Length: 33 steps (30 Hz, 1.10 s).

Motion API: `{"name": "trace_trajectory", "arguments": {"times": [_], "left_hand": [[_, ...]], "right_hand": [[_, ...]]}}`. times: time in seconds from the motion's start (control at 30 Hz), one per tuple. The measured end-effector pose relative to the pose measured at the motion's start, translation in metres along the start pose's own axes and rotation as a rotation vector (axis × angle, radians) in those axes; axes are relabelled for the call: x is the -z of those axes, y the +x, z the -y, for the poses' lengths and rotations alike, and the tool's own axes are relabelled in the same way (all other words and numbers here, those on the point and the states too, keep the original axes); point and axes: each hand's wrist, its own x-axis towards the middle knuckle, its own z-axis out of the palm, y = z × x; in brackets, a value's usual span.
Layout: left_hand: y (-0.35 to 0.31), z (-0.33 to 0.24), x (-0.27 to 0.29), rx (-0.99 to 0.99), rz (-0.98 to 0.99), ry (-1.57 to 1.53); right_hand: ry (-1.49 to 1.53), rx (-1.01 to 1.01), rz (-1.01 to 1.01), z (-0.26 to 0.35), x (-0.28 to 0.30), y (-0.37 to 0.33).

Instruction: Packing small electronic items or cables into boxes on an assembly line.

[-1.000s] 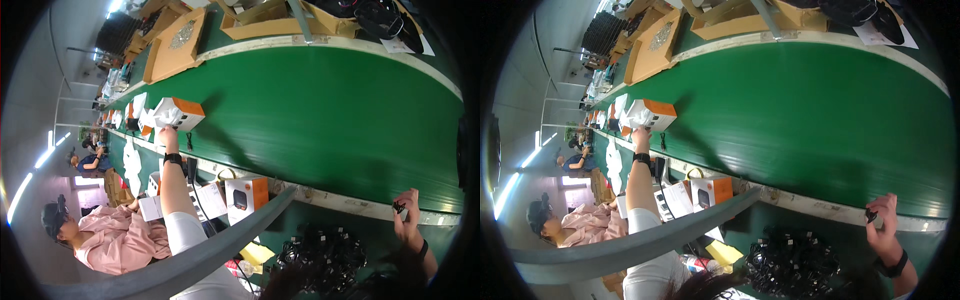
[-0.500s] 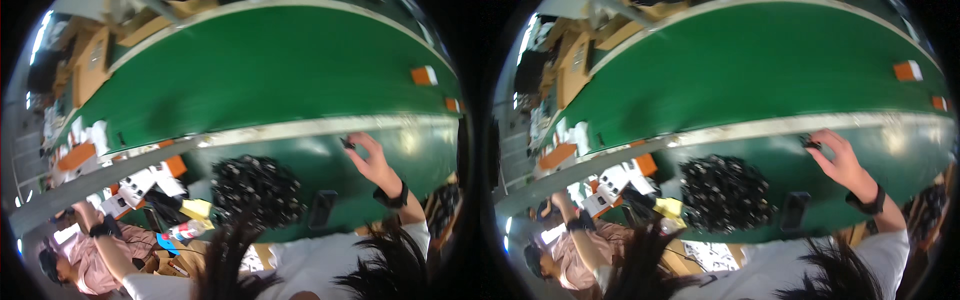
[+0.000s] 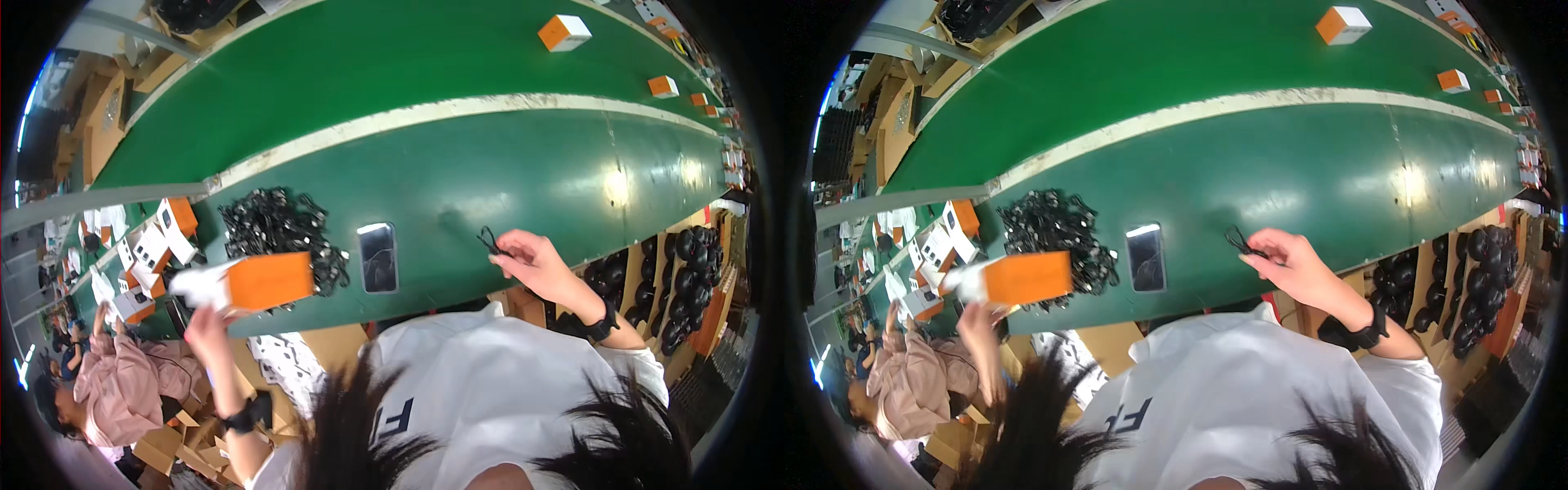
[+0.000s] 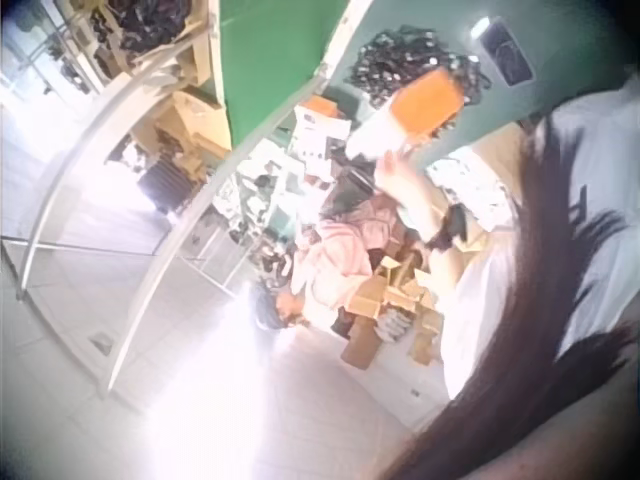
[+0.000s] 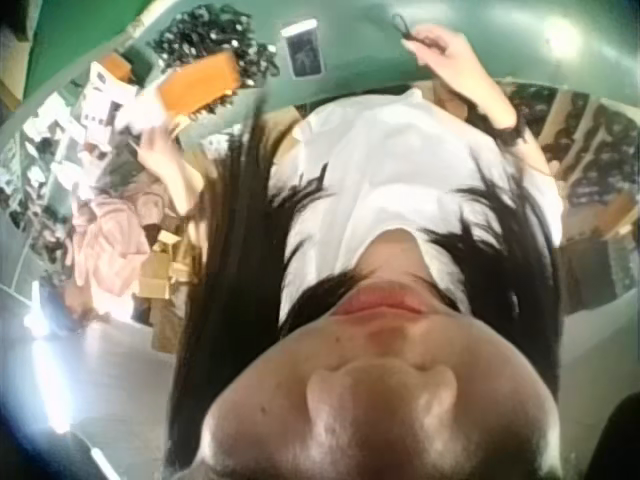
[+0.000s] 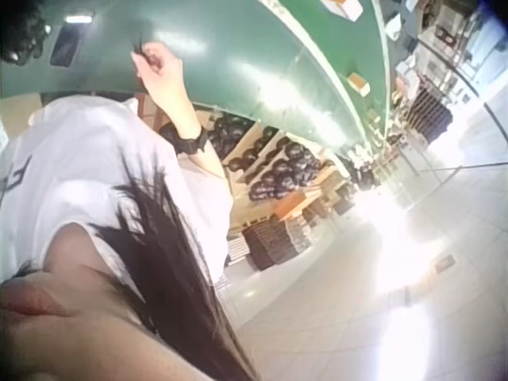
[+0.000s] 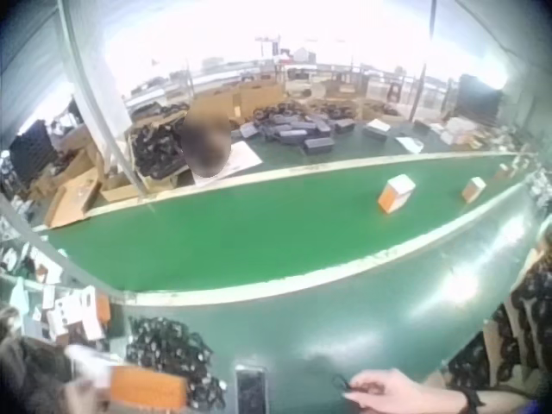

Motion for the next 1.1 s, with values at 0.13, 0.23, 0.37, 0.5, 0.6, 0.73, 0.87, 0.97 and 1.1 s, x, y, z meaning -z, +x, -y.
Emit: {"name": "trace_trajectory", "arguments": {"times": [0.13, 0.23, 0.37, 0.5, 0.6, 0.73, 0.87, 0.97, 1.1], "left_hand": [[-0.062, -0.068, -0.187, -0.053, 0.191, -0.151], [-0.089, -0.068, -0.266, -0.361, 0.137, 0.154], [-0.115, -0.083, -0.317, -0.436, 0.153, 0.149], [-0.132, -0.081, -0.336, -0.445, 0.186, 0.137], [-0.132, -0.086, -0.336, -0.573, 0.109, 0.127], [-0.120, -0.094, -0.328, -1.038, 0.026, 0.320], [-0.104, -0.107, -0.323, -1.216, 0.117, 0.534], [-0.102, -0.115, -0.323, -1.315, 0.161, 0.765], [-0.125, -0.129, -0.325, -1.357, 0.225, 1.238]], "right_hand": [[0.282, 0.145, 0.002, -0.017, -0.004, -0.028], [0.375, 0.318, -0.016, -0.025, -0.015, -0.038], [0.239, 0.400, -0.079, -0.057, -0.032, -0.029], [-0.222, 0.590, -0.349, -0.073, -0.024, -0.016], [-0.376, 0.589, -0.543, -0.098, -0.011, -0.001], [-0.475, 0.602, -0.482, -0.099, -0.007, 0.007], [-0.546, 0.537, -0.463, -0.087, 0.005, 0.027], [-0.583, 0.509, -0.433, -0.078, 0.004, 0.036], [-0.571, 0.463, -0.390, -0.080, 0.013, 0.051]]}}
